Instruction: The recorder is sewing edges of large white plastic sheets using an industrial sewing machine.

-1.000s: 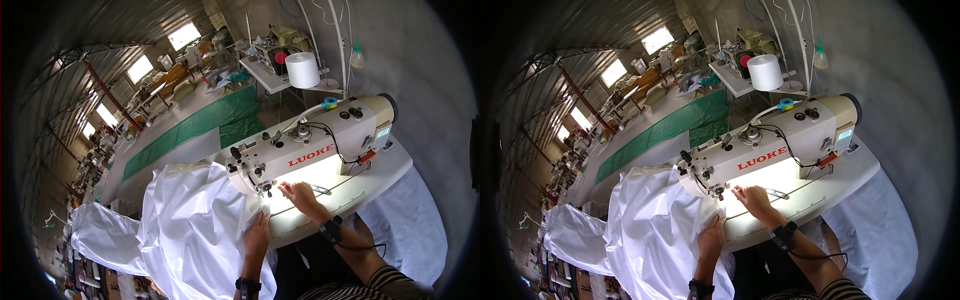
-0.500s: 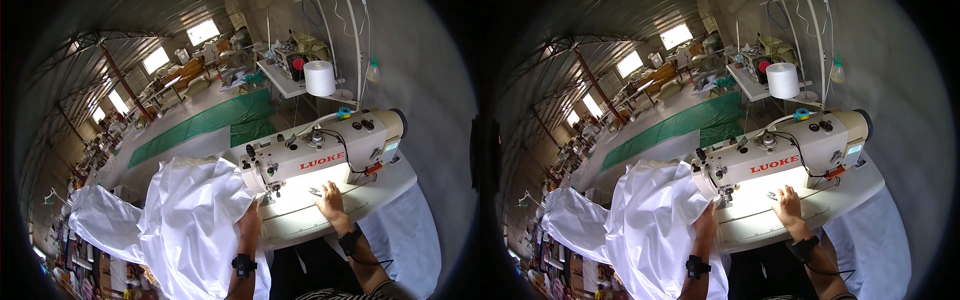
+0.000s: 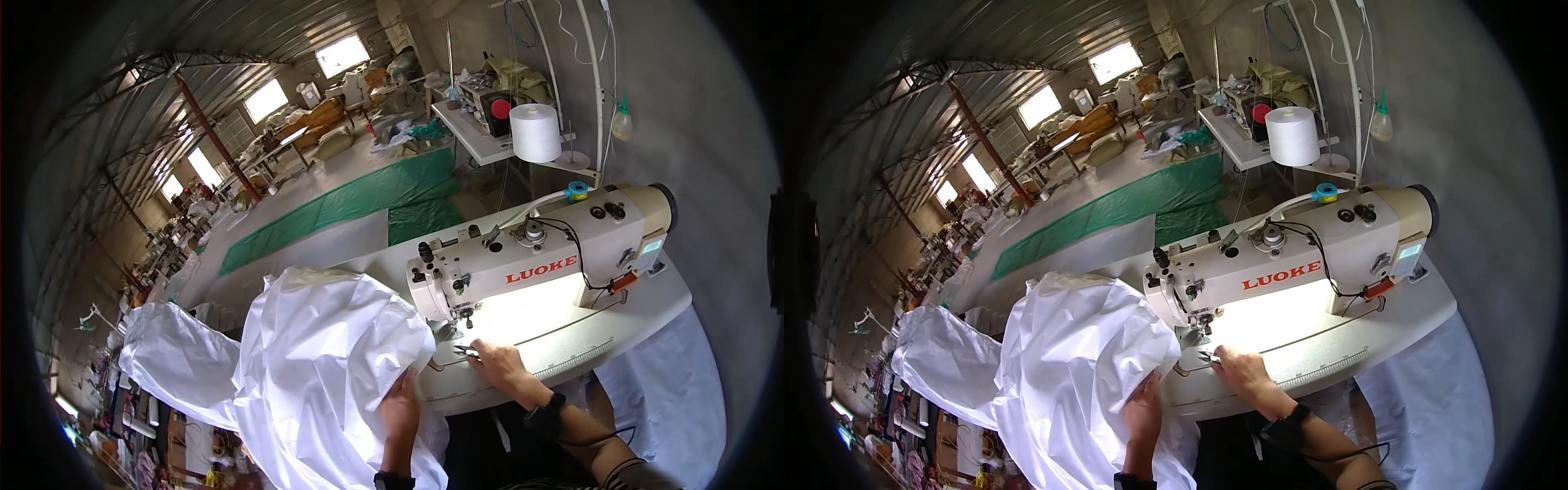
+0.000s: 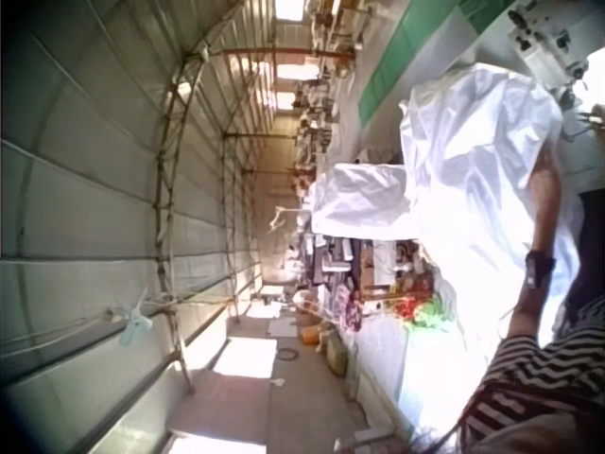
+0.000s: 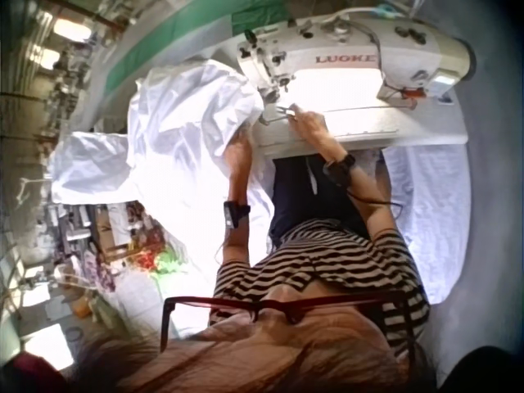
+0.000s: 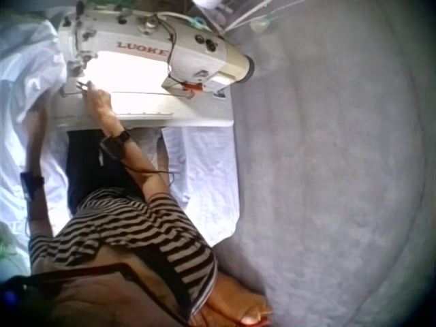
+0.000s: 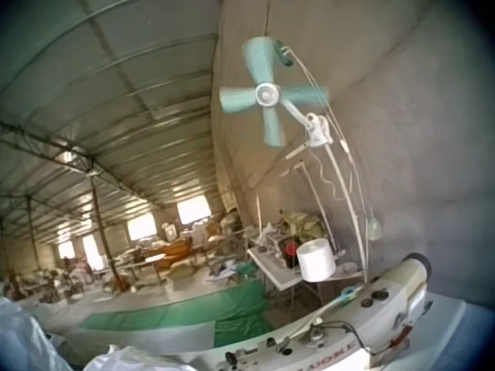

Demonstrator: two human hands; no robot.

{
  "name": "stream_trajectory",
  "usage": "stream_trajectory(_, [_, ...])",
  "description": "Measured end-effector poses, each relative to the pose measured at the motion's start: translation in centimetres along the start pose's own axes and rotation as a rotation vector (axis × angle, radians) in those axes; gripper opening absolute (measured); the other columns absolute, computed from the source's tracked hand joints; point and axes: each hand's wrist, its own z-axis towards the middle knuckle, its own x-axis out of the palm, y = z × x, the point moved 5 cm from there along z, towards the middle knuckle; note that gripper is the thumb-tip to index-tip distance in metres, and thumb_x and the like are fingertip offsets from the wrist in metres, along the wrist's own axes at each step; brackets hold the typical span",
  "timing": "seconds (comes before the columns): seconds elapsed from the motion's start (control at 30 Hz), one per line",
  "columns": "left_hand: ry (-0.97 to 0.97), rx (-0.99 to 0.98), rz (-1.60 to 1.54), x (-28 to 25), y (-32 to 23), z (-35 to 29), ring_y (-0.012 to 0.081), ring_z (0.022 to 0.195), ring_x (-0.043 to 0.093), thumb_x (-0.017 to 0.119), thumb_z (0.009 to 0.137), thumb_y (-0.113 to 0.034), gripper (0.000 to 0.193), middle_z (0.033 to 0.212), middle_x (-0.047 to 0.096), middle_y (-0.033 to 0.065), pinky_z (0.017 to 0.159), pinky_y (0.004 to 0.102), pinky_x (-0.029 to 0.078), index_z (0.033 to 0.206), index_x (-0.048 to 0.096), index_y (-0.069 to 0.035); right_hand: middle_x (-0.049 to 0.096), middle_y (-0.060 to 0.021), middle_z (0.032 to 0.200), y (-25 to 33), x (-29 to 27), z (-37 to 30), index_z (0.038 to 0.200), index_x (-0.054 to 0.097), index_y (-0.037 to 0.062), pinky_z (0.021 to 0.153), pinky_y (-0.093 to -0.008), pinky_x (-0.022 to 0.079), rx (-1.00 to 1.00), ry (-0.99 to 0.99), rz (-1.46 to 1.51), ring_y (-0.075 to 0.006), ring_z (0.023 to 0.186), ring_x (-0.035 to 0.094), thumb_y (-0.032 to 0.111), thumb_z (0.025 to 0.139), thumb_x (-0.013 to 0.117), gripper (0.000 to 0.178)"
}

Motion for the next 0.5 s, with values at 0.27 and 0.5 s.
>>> stream_trajectory(0.27, [-0.030,0.015,-0.026,-8.3,-0.6,-3.8,0.0352,0.108,0.066,0.078,0.081,-0.018,0.054,0.139,0.058,0.0138,0.087,0.0436,0.056,0.131,0.060,-0.013,0.069,-0.0104,0.074,1.0,0.8,3.2,0.099,0.060,0.0065,0.061,-0.0390,0.054,0.112,0.082,-0.070,-0.0293,0.067,0.070,0.033,0.094,0.065,0.027])
stream_trajectory(0.5, [-0.226,-1.052,-0.138,-15.3,23.4,-13.8,0.0444,0.134,0.044,0.083,0.074,-0.017,0.090,0.155,0.035,0.0226,0.110,0.0553,0.038,0.150,0.037,-0.002,0.069,-0.0160,0.081,3.2,-2.8,0.1,0.099,0.058,0.0012,0.065,-0.0440,0.053,-0.007,-0.183,0.627,-0.0362,0.069,0.067,0.016,0.099,0.058,0.015])
